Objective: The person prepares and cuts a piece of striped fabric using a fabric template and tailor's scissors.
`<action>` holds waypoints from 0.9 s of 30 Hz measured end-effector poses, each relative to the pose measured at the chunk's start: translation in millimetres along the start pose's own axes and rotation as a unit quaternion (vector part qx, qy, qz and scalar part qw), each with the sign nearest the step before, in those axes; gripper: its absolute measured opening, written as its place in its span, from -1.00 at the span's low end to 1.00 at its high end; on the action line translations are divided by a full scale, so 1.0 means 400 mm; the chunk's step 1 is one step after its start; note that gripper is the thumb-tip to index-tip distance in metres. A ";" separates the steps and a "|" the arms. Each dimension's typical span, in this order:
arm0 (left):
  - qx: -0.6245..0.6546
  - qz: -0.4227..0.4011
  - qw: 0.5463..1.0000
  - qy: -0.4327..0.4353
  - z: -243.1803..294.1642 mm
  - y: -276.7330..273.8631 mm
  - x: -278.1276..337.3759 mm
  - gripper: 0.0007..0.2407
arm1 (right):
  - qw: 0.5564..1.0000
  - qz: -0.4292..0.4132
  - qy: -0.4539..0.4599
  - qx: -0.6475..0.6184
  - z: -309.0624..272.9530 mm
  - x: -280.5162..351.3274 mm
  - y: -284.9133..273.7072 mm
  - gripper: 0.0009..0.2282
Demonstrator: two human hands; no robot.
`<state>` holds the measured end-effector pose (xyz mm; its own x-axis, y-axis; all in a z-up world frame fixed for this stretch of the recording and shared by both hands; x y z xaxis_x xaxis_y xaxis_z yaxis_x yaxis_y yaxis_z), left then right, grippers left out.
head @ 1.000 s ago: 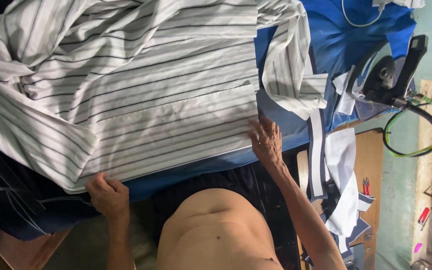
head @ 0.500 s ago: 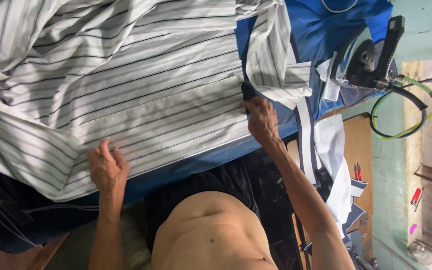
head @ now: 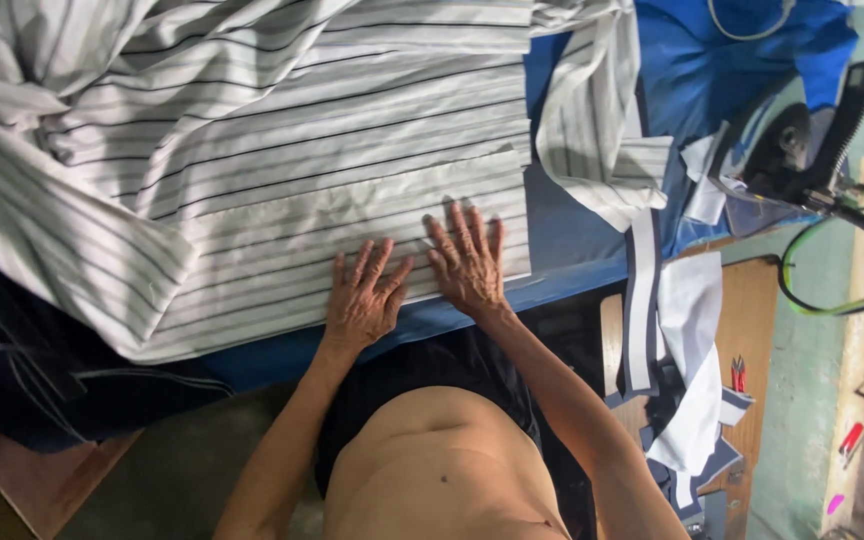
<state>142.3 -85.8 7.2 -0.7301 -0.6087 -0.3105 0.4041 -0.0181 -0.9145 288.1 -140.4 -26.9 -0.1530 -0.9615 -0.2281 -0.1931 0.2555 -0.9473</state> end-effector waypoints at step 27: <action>-0.003 0.034 0.985 -0.170 -0.328 -0.200 0.159 -0.77 | 0.794 0.025 0.344 -0.500 -0.047 0.151 -0.446 -0.68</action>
<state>-8.7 -18.9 26.7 -0.4739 -0.8392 -0.2669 0.4419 0.0355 -0.8963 295.1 -242.0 132.7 -0.6121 -0.7527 0.2427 -0.7906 0.5753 -0.2097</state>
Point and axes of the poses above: each hand's wrist, its own x-axis away from the middle knuckle, its own y-axis out of the palm, z = x × y, the point moved 10 cm from there along -x, towards the middle knuckle, and after that the axes turned 4 degrees about -y, right-handed, at the moved point
